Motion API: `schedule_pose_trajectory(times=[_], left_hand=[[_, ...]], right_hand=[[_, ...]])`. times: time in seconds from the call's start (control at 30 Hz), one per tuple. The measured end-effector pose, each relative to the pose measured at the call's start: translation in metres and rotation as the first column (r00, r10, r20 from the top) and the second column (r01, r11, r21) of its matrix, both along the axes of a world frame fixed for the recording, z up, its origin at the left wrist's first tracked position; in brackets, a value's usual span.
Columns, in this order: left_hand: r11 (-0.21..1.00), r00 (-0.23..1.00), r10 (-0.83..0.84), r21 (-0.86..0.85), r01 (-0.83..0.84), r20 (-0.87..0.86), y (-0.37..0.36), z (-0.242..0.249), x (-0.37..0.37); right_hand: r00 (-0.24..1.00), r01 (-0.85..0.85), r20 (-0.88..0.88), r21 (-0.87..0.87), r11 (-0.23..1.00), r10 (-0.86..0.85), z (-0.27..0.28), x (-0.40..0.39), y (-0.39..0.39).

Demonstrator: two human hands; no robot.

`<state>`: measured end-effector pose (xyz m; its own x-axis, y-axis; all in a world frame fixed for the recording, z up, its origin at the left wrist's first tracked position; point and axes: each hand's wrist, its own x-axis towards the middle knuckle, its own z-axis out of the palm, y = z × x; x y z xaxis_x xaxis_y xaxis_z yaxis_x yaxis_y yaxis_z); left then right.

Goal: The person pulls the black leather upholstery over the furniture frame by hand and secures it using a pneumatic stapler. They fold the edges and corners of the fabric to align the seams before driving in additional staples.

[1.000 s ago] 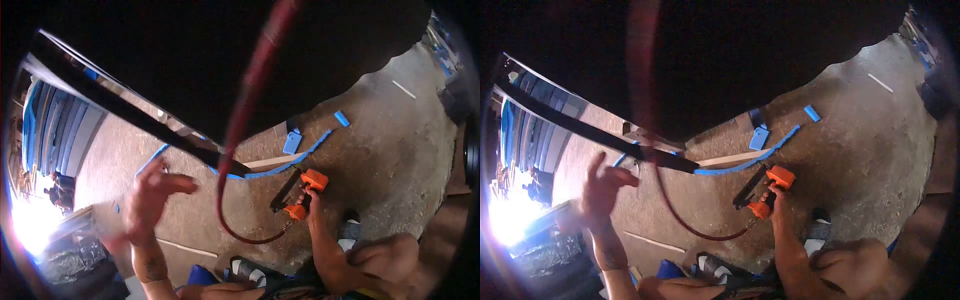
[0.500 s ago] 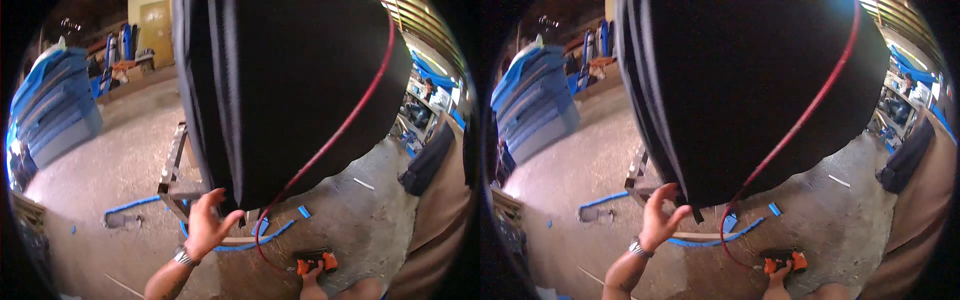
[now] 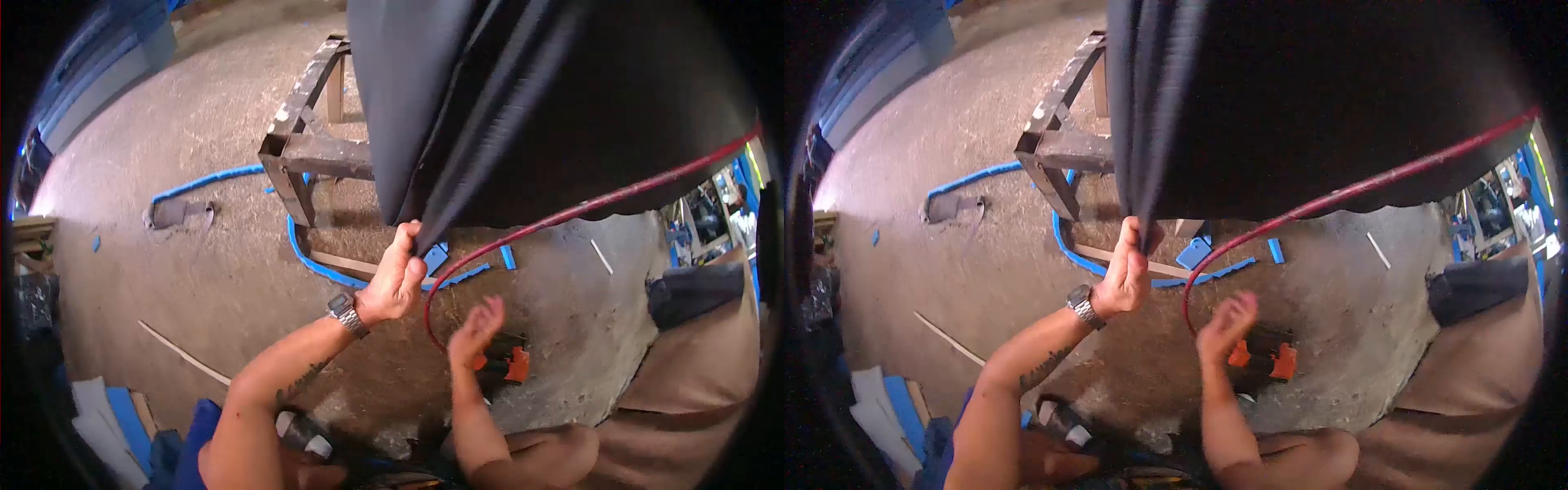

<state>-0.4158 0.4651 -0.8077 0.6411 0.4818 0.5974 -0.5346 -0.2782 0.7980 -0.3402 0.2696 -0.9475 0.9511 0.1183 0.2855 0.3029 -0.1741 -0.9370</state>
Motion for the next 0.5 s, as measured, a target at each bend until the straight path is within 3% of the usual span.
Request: schedule_pose_trajectory(times=[0.03, 0.1, 0.17, 0.2, 0.27, 0.3, 0.37, 0.4, 0.43, 0.5], left_hand=[[0.997, 0.998, 0.064, 0.047, -0.063, -0.013, 0.001, 0.003, 0.001], [0.969, 0.984, 0.146, 0.213, -0.122, -0.103, 0.01, 0.005, 0.001], [0.957, 0.967, 0.24, 0.188, -0.221, -0.086, 0.018, 0.011, -0.003], [0.927, 0.947, 0.293, 0.281, -0.249, -0.128, 0.026, 0.012, -0.008], [0.854, 0.916, 0.37, 0.445, -0.269, -0.157, 0.046, 0.008, -0.014], [0.866, 0.904, 0.396, 0.395, -0.307, -0.164, 0.052, 0.003, -0.015], [0.881, 0.904, 0.385, 0.364, -0.302, -0.183, 0.059, 0.003, -0.014], [0.837, 0.896, 0.407, 0.465, -0.288, -0.179, 0.06, 0.003, -0.016], [0.855, 0.911, 0.378, 0.44, -0.276, -0.163, 0.063, -0.002, -0.018], [0.884, 0.937, 0.327, 0.39, -0.257, -0.125, 0.07, -0.017, -0.023]], right_hand=[[0.97, -0.243, 0.051, 0.133, 0.961, 0.239, 0.029, -0.016, 0.029], [0.753, -0.553, 0.435, 0.012, 0.833, 0.493, 0.09, -0.032, 0.075], [0.774, -0.482, 0.43, -0.079, 0.873, 0.466, 0.098, -0.033, 0.104], [0.818, -0.525, 0.279, 0.007, 0.851, 0.503, 0.093, -0.027, 0.114], [0.802, -0.585, 0.157, 0.019, 0.811, 0.576, 0.104, -0.026, 0.124], [0.792, -0.608, 0.087, 0.028, 0.793, 0.604, 0.107, -0.026, 0.127], [0.842, -0.535, 0.11, 0.053, 0.843, 0.527, 0.104, -0.027, 0.141], [0.856, -0.509, 0.129, 0.038, 0.86, 0.501, 0.095, -0.024, 0.148], [0.867, -0.484, 0.15, 0.024, 0.875, 0.476, 0.083, -0.019, 0.153], [0.855, -0.422, 0.3, -0.07, 0.904, 0.422, 0.068, -0.005, 0.161]])
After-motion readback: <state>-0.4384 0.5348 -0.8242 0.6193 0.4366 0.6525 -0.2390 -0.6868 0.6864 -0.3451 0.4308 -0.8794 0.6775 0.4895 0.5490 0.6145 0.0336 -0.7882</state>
